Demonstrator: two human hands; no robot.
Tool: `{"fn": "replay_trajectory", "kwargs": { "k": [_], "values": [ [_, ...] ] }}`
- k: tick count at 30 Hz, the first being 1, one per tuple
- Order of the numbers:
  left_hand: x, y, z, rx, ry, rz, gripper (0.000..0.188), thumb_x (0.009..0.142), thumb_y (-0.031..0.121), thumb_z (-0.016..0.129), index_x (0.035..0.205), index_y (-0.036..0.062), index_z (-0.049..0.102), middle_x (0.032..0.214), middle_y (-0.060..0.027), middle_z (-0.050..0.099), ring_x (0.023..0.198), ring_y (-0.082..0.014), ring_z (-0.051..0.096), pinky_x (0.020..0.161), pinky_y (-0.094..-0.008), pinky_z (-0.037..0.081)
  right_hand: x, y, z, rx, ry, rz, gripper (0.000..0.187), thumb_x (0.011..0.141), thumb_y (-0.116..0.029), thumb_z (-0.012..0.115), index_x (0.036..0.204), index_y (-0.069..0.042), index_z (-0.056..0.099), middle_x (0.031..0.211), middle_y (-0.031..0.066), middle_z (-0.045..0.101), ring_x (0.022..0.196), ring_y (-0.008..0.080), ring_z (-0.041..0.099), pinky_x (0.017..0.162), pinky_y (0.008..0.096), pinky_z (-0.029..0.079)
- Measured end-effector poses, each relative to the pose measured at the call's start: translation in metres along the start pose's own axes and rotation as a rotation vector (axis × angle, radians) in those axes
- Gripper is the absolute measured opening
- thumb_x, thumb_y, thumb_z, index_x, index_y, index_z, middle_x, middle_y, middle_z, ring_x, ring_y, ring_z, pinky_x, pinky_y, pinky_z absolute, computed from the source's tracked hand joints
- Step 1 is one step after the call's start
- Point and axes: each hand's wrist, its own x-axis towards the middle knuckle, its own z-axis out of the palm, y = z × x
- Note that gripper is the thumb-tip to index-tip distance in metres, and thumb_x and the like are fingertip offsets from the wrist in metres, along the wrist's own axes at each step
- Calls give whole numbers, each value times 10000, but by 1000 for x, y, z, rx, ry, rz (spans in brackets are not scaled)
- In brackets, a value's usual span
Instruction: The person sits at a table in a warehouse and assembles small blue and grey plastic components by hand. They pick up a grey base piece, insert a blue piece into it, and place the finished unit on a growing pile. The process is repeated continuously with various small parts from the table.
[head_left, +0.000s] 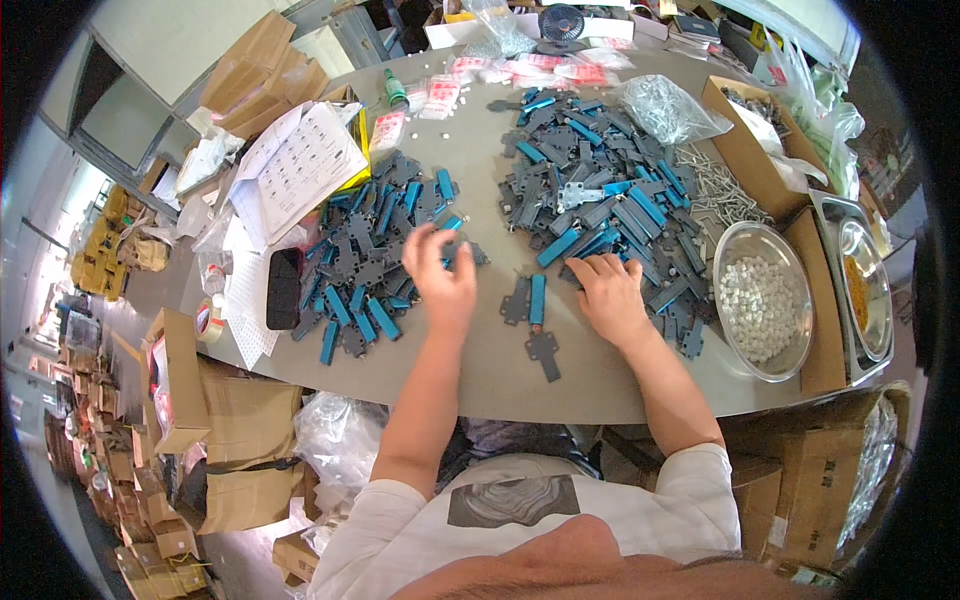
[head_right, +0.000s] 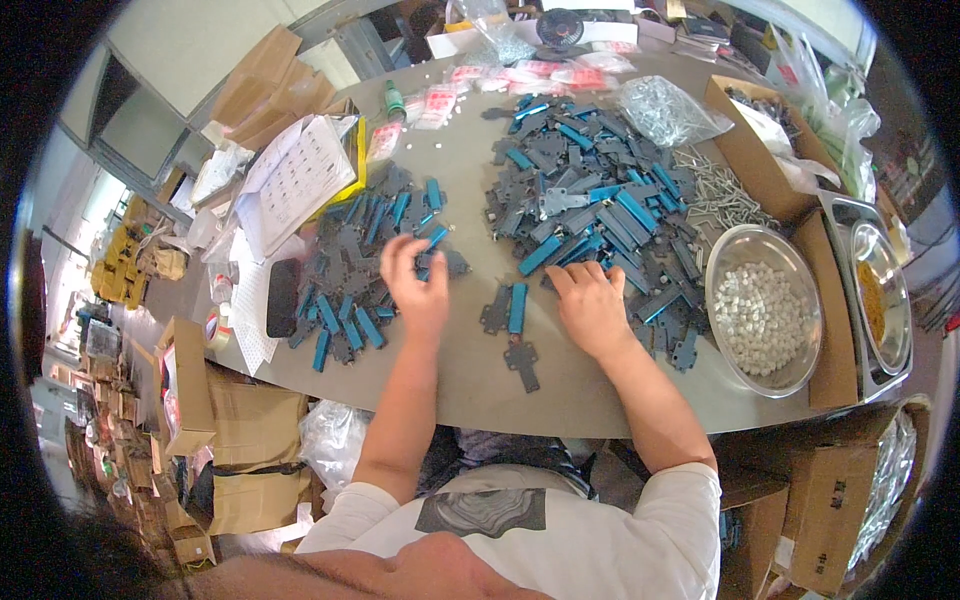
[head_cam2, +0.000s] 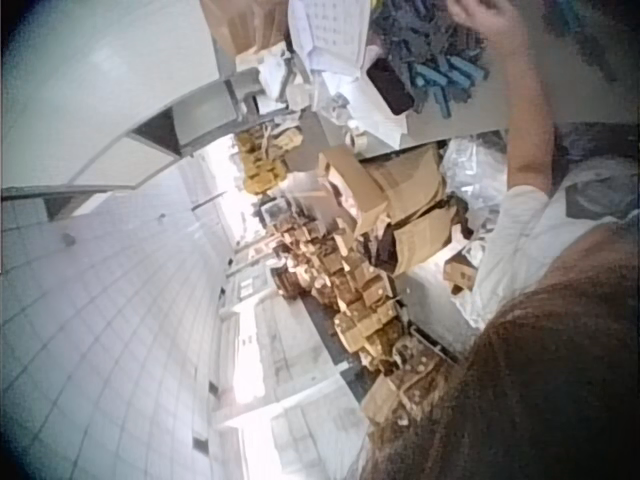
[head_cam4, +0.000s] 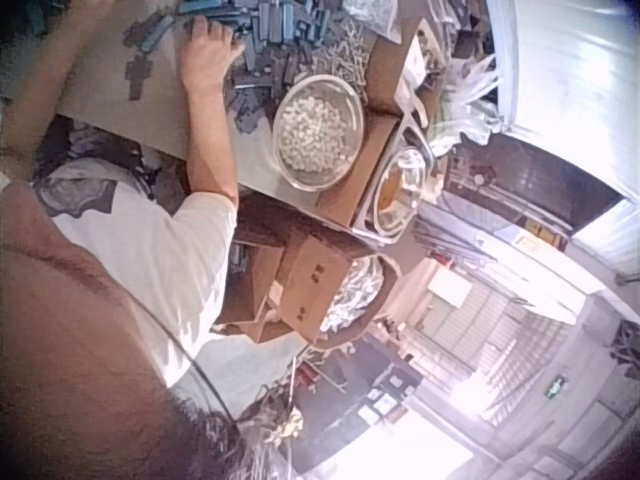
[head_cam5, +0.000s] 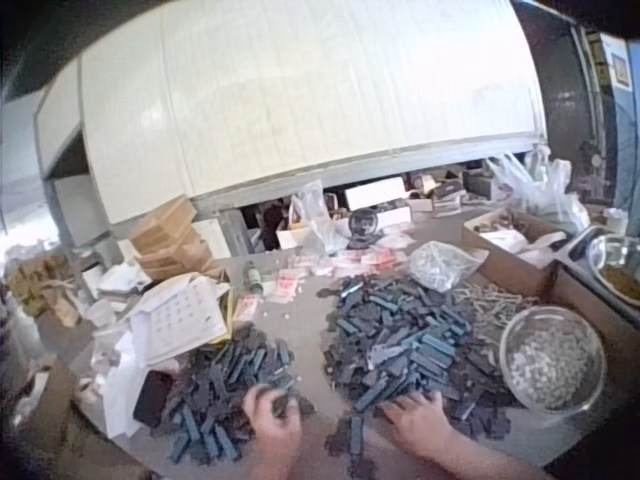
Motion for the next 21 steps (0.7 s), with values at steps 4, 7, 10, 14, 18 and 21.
{"fn": "replay_trajectory", "kwargs": {
  "k": [4,7,10,14,18,21],
  "values": [
    [-14,26,-1,-257,-789,-360,386,730,89,705,1092,49,578,1188,-198,538,1097,-338,515,951,-385,424,-1,-1,5,0,12,-32,307,791,-82,554,1079,-142,640,912,19,611,925,201,561,820,430,340],
    [-28,27,-2,75,-771,88,438,720,82,701,1134,54,560,1205,-182,531,1015,-311,563,868,-371,479,-1,-1,5,-19,24,-34,285,777,-88,566,1047,-136,641,913,24,598,922,203,556,811,419,344],
    [-26,24,-6,-20,-814,-43,470,705,75,692,1148,53,537,1134,-152,571,1056,-336,557,875,-411,464,0,1,7,-33,4,-49,248,768,-93,567,1000,-140,640,926,22,583,922,207,550,806,406,349],
    [-14,26,-10,-91,-995,-416,448,700,101,714,1118,50,562,1120,-158,571,1071,-338,530,892,-423,449,2,-1,2,44,61,-80,216,732,-74,594,933,-140,639,936,26,568,919,212,544,812,400,353],
    [-17,25,-5,9,-857,-209,446,712,172,738,1106,40,577,1066,-161,589,1039,-341,528,884,-427,443,6,-4,-4,200,154,-62,243,695,-17,614,911,-124,646,951,49,572,921,231,551,804,404,367],
    [-24,40,3,30,-730,10,413,716,195,730,1076,46,592,1066,-161,570,1048,-360,522,887,-442,431,8,-3,-5,347,240,-17,265,705,15,618,943,-98,646,944,73,586,910,266,568,785,409,405]
  ]
}}
